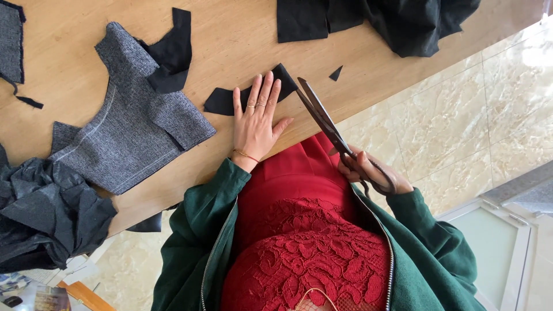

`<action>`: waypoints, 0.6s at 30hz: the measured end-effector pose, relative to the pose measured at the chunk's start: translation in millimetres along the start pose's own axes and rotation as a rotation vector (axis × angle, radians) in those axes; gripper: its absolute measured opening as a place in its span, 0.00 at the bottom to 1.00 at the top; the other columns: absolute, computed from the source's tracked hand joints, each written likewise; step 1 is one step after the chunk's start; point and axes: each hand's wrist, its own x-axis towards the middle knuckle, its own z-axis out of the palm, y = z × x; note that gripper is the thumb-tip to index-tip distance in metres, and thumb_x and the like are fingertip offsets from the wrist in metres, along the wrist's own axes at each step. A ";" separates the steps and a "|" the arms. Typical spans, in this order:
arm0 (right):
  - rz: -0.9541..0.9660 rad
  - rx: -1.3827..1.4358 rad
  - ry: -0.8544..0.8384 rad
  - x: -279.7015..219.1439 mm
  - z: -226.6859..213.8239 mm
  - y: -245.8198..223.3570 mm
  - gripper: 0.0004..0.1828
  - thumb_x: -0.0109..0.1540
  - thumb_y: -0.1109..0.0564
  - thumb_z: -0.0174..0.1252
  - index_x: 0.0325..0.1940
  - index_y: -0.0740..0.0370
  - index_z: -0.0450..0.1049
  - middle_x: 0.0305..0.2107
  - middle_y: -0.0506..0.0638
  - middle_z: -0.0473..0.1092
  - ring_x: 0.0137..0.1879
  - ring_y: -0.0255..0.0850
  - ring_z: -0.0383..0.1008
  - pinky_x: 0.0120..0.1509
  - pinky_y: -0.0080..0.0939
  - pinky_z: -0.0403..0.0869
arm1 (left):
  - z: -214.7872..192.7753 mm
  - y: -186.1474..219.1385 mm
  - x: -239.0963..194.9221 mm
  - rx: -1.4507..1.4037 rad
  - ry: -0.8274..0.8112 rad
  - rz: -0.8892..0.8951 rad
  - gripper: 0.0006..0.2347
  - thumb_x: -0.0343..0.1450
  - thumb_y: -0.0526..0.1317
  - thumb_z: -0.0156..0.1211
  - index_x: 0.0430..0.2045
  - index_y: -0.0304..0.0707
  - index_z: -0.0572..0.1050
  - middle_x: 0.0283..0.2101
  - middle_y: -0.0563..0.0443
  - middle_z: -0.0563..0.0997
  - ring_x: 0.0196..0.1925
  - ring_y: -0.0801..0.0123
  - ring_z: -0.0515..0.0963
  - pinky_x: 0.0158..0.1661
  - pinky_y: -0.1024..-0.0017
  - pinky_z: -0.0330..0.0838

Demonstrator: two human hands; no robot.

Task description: Cutting fabric pieces using scissors and organizing them on a cutting table

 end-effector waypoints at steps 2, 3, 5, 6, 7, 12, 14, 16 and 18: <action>-0.008 -0.003 -0.012 5.8 -0.2 1.1 0.41 0.67 0.26 0.33 0.72 0.56 0.57 0.32 0.44 0.57 0.30 0.26 0.50 0.32 0.26 0.55 | -0.7 -0.5 -0.5 0.002 -0.004 -0.001 0.34 0.79 0.66 0.39 0.78 0.49 0.47 0.81 0.51 0.43 0.82 0.62 0.40 0.73 0.39 0.32; -0.009 -0.003 -0.017 9.2 -1.5 3.6 0.43 0.68 0.26 0.30 0.75 0.56 0.53 0.33 0.44 0.57 0.31 0.27 0.50 0.34 0.27 0.56 | -1.2 -0.7 -0.4 -0.002 -0.007 0.001 0.34 0.79 0.66 0.39 0.78 0.49 0.47 0.81 0.51 0.43 0.82 0.62 0.40 0.73 0.40 0.32; -0.011 -0.004 -0.024 16.2 -0.7 3.3 0.44 0.68 0.26 0.28 0.79 0.57 0.49 0.33 0.44 0.56 0.32 0.28 0.51 0.36 0.28 0.57 | -1.5 -0.7 -0.6 -0.004 -0.010 0.003 0.34 0.79 0.66 0.39 0.78 0.49 0.47 0.81 0.52 0.43 0.82 0.62 0.40 0.73 0.40 0.32; -0.017 0.007 -0.031 19.8 1.4 0.4 0.44 0.68 0.26 0.27 0.80 0.55 0.47 0.33 0.43 0.56 0.32 0.28 0.51 0.36 0.28 0.57 | -1.3 -0.6 -0.8 -0.002 -0.015 0.004 0.34 0.79 0.66 0.39 0.78 0.49 0.46 0.81 0.52 0.42 0.82 0.63 0.40 0.73 0.39 0.32; -0.021 0.017 -0.039 23.4 3.2 -2.9 0.45 0.68 0.25 0.26 0.81 0.53 0.45 0.33 0.43 0.55 0.32 0.28 0.50 0.36 0.28 0.56 | -1.1 -0.5 -0.9 0.000 -0.021 0.003 0.35 0.79 0.66 0.39 0.78 0.49 0.46 0.81 0.52 0.41 0.82 0.63 0.39 0.73 0.39 0.32; -0.030 0.012 -0.029 40.0 2.2 -1.6 0.44 0.69 0.26 0.23 0.81 0.53 0.43 0.32 0.42 0.55 0.32 0.28 0.52 0.36 0.27 0.57 | -3.3 0.7 -0.3 0.003 -0.023 0.002 0.34 0.79 0.65 0.39 0.78 0.49 0.46 0.81 0.52 0.41 0.82 0.63 0.39 0.73 0.40 0.32; -0.031 0.051 -0.011 43.0 -1.2 7.2 0.44 0.69 0.26 0.23 0.81 0.54 0.43 0.32 0.42 0.54 0.32 0.27 0.51 0.36 0.26 0.56 | -3.5 0.2 -0.2 0.002 -0.020 0.000 0.34 0.79 0.65 0.39 0.78 0.49 0.46 0.81 0.53 0.41 0.82 0.63 0.39 0.73 0.40 0.32; -0.023 0.020 0.028 44.9 -9.3 21.8 0.45 0.68 0.24 0.24 0.79 0.55 0.47 0.28 0.39 0.46 0.26 0.25 0.46 0.26 0.23 0.52 | -3.5 0.3 0.2 0.002 -0.018 0.002 0.35 0.79 0.66 0.39 0.78 0.49 0.46 0.81 0.52 0.41 0.82 0.63 0.39 0.73 0.40 0.31; -0.039 0.058 0.059 47.8 -17.7 31.2 0.46 0.67 0.23 0.25 0.78 0.55 0.48 0.26 0.39 0.45 0.25 0.25 0.45 0.24 0.23 0.51 | -3.2 0.3 1.2 0.005 -0.008 0.002 0.35 0.78 0.66 0.40 0.78 0.49 0.46 0.81 0.52 0.42 0.82 0.63 0.39 0.73 0.40 0.32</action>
